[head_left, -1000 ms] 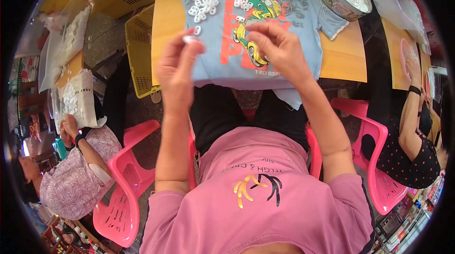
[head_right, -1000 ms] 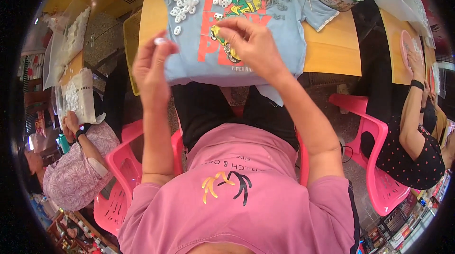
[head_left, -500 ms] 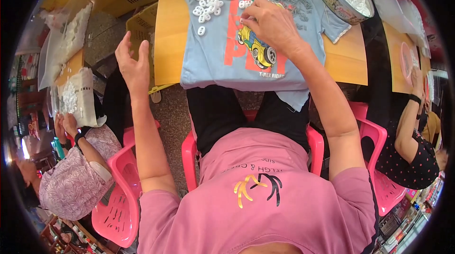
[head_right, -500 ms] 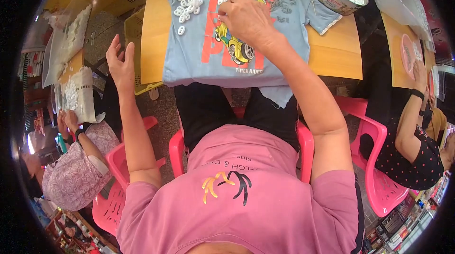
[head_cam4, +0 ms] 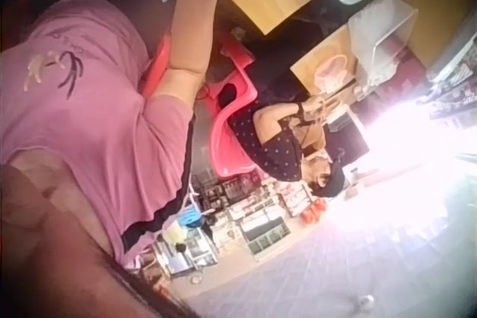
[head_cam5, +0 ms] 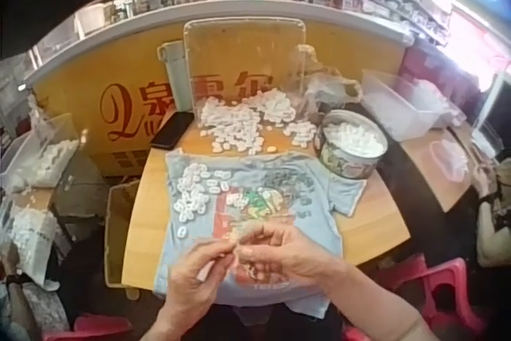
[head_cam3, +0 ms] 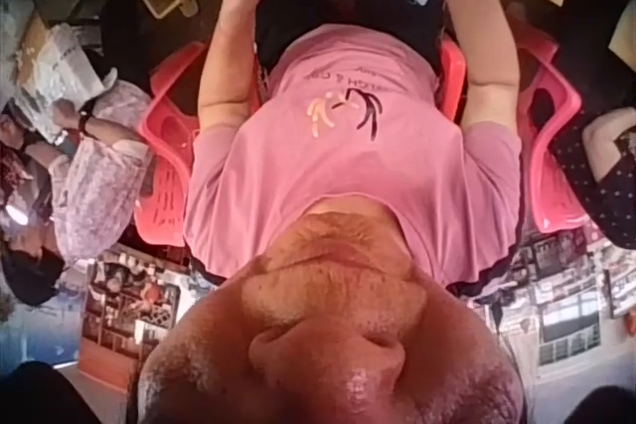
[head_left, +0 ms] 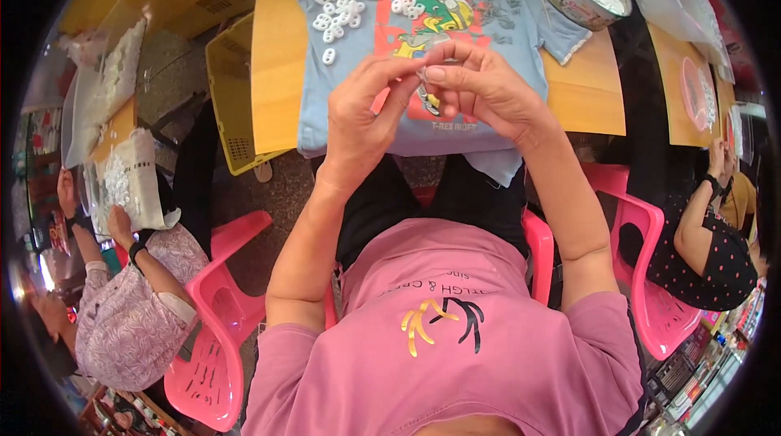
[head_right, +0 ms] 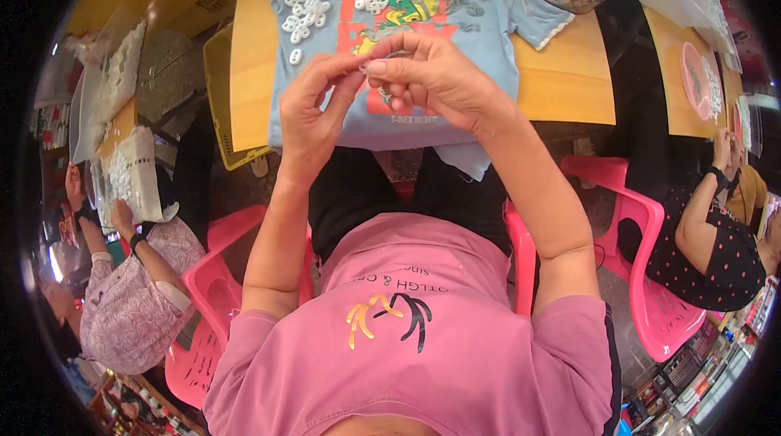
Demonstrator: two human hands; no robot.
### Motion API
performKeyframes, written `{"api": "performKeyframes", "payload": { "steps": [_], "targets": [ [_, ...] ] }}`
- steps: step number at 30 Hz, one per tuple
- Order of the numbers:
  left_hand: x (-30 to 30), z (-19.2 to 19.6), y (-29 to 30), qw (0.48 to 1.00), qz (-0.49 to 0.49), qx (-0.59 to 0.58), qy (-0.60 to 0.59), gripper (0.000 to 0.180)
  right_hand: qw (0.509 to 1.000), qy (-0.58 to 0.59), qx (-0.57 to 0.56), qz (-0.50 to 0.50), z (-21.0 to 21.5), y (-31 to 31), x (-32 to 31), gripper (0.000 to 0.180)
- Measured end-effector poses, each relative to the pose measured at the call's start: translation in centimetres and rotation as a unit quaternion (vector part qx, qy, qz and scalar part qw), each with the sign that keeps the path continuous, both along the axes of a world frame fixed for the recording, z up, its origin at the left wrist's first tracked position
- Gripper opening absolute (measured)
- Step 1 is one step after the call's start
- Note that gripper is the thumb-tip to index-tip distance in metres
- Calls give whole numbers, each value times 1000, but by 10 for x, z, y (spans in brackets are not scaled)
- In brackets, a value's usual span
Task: Placing small white buttons or fasteners onto a printed fabric patch on a blue t-shirt.
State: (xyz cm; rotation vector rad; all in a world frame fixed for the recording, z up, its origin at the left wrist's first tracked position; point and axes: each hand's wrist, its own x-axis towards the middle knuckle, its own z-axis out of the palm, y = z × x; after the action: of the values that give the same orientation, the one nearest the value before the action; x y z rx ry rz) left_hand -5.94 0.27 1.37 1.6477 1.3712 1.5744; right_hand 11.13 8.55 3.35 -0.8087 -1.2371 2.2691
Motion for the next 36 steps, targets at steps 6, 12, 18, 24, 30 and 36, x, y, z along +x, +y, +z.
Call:
{"api": "performKeyframes", "payload": {
  "steps": [6,12,18,24,30,36],
  "targets": [
    [17,-2,-6,992,-71,-73,-75,8,999,-22,17,-43,-9,-17,28,17],
    [29,-3,-11,937,-110,-215,-252,11,976,-75,187,-81,-7,-27,37,19],
    [42,-7,-3,925,-75,-234,-291,15,907,-156,371,-127,-11,-13,44,15],
    [43,-14,-2,929,-80,-241,-269,14,648,-356,649,-180,-18,47,77,11],
    [45,-14,-2,934,-75,-240,-255,13,608,-406,667,-145,-22,59,81,13],
    [44,-16,-3,934,-81,-231,-260,12,609,-405,668,-136,-20,57,79,12]
  ]
}}
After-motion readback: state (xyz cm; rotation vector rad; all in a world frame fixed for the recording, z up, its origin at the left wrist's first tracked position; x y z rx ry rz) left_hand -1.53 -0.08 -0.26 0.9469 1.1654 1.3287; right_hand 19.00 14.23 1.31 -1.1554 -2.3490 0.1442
